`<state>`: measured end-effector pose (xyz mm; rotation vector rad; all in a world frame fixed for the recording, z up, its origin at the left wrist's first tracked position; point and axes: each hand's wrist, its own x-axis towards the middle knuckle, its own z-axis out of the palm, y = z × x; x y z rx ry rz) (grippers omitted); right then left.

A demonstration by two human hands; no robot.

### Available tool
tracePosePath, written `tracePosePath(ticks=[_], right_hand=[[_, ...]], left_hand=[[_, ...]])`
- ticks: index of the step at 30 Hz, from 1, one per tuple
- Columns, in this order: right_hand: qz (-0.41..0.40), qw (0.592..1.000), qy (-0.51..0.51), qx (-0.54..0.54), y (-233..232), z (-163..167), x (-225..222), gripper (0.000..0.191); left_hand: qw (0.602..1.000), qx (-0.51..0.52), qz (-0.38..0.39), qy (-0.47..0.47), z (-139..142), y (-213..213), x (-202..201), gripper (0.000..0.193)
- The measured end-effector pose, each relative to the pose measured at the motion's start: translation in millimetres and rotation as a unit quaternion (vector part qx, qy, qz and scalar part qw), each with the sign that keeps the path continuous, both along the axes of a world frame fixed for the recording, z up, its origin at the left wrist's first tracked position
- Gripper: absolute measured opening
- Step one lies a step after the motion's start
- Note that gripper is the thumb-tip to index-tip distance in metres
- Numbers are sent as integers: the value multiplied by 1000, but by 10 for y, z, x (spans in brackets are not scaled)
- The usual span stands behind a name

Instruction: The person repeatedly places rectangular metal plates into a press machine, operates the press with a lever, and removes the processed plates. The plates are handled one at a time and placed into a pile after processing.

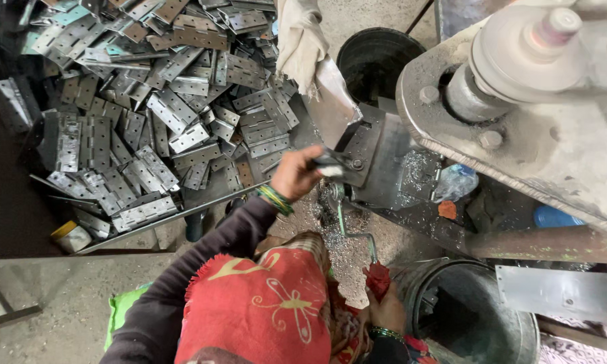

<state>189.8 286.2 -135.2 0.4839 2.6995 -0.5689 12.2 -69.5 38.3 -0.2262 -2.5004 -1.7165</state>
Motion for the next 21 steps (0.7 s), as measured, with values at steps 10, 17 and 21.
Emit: tracePosePath(ticks=[10, 17, 21], right_hand=[[18, 997, 70, -19, 94, -269, 46, 66], [57, 998, -13, -9, 104, 140, -141, 78], [121, 990, -59, 41, 157, 831, -378, 62]], left_hand=[[890, -374, -180, 187, -423, 1136, -1, 60], [898, -419, -123, 45, -241, 988, -174, 59], [897, -430, -101, 27, -114, 1058, -256, 52]])
